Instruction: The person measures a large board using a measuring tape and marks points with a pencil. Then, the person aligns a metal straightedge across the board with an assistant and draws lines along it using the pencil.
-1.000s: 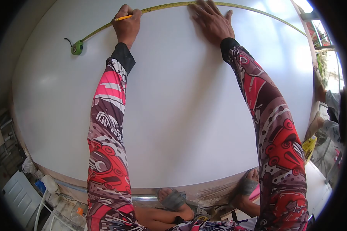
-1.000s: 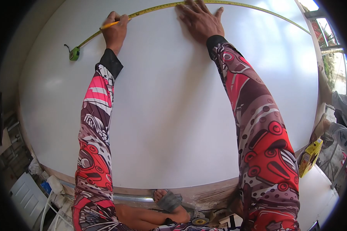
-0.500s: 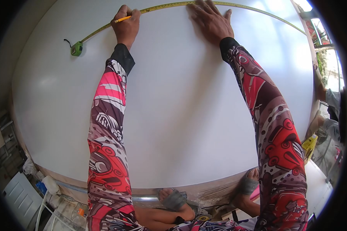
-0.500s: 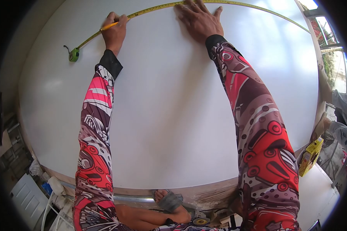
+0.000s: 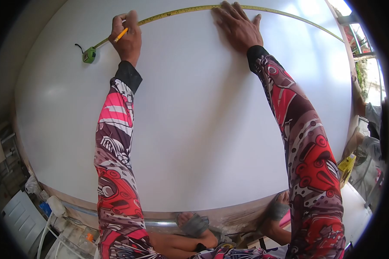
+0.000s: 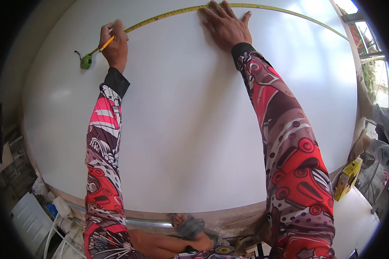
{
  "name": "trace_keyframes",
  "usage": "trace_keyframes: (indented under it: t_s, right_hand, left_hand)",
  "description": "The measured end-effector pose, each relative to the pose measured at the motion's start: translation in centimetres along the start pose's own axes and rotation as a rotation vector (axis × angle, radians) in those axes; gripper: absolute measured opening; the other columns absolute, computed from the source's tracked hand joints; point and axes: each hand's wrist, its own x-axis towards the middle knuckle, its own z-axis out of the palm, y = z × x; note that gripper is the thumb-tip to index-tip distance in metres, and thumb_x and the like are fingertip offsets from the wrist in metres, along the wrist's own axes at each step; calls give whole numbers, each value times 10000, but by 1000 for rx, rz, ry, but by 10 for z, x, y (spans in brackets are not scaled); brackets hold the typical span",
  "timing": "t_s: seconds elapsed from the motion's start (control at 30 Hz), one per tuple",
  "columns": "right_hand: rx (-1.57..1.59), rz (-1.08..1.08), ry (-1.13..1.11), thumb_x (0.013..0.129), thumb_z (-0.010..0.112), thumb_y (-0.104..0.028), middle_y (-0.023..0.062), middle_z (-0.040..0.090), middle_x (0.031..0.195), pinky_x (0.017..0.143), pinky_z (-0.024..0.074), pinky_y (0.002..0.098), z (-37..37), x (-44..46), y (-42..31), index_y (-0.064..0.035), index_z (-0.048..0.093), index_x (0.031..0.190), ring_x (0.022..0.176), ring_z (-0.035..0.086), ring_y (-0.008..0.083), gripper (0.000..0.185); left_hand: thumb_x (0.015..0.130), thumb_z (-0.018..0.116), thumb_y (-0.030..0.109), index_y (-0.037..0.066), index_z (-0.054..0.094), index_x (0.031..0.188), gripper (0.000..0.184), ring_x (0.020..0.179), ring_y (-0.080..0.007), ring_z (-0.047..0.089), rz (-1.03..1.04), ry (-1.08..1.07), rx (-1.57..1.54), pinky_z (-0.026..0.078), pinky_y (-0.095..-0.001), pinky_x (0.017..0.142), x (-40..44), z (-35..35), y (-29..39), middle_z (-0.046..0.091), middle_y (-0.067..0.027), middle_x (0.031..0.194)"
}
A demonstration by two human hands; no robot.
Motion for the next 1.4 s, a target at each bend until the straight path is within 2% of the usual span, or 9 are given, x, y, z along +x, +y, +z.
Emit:
trace_keyframes:
  t_s: [0.13,0.23,0.4,0.6,0.63,0.7,0.93,1.13,1.4]
  right_hand:
    - [-40,-49,163,1096,409,-490,6,320,1701,1214,85,787,28,2,15,-331,465,1565,1601,197,268,498]
    - [-111,-71,303,1093,424,-509,-56,367,1677,1201,110,804,47,9,23,-385,459,1560,1587,246,217,485]
    - [-52,5,267,1075,518,-393,-57,447,1621,1217,147,750,83,14,45,-353,446,1561,1548,341,199,492]
    - [-101,10,169,1086,511,-275,-5,549,1457,1223,174,706,140,34,68,-321,490,1533,1427,464,212,450]
    - [-165,-4,149,1073,516,-245,-1,565,1404,1233,168,692,148,46,65,-298,538,1494,1403,482,212,424]
    - [-53,-36,121,1034,521,-170,16,589,1287,1265,144,640,157,71,53,-208,647,1286,1331,523,206,285]
    - [83,-493,183,929,644,-88,94,614,1113,1173,315,567,197,94,144,-113,630,1120,1153,579,282,193]
    - [263,-570,-314,788,822,-178,60,629,860,893,393,466,77,96,211,-95,630,939,908,602,287,258]
    - [-58,-768,-548,816,745,-162,4,715,888,847,439,468,24,166,324,-175,723,807,923,668,248,27]
  left_hand:
    - [983,705,365,160,716,1253,339,1009,-283,689,648,-37,880,561,-423,822,22,-69,-40,781,-48,1031]
    - [976,700,321,144,714,1249,325,1105,-303,667,379,-169,1090,555,-477,905,17,-105,-44,758,-57,1159]
    - [883,664,46,80,725,1188,313,1143,-368,630,280,-344,807,535,-458,987,-5,-97,-101,733,-123,1195]
    - [882,606,66,115,715,1082,233,1164,-373,571,-129,-515,773,549,-500,924,-71,-101,-111,677,-76,1133]
    - [840,640,24,62,724,1028,210,1001,-409,604,3,-401,613,496,-457,949,-86,-101,-154,694,-145,1016]
    - [815,648,-21,45,701,1062,261,1040,-381,585,-36,-523,670,491,-453,958,-85,-115,-133,678,-136,1077]
    - [802,724,146,37,671,1073,296,991,-362,568,-327,-742,610,506,-443,870,-80,-108,-56,690,-119,1016]
    - [807,725,170,54,658,1045,273,944,-366,576,-368,-866,579,503,-453,864,-94,-113,-13,689,-119,993]
    - [831,710,255,49,666,989,263,785,-346,700,-470,-822,216,549,-434,719,-110,-81,17,708,-142,839]
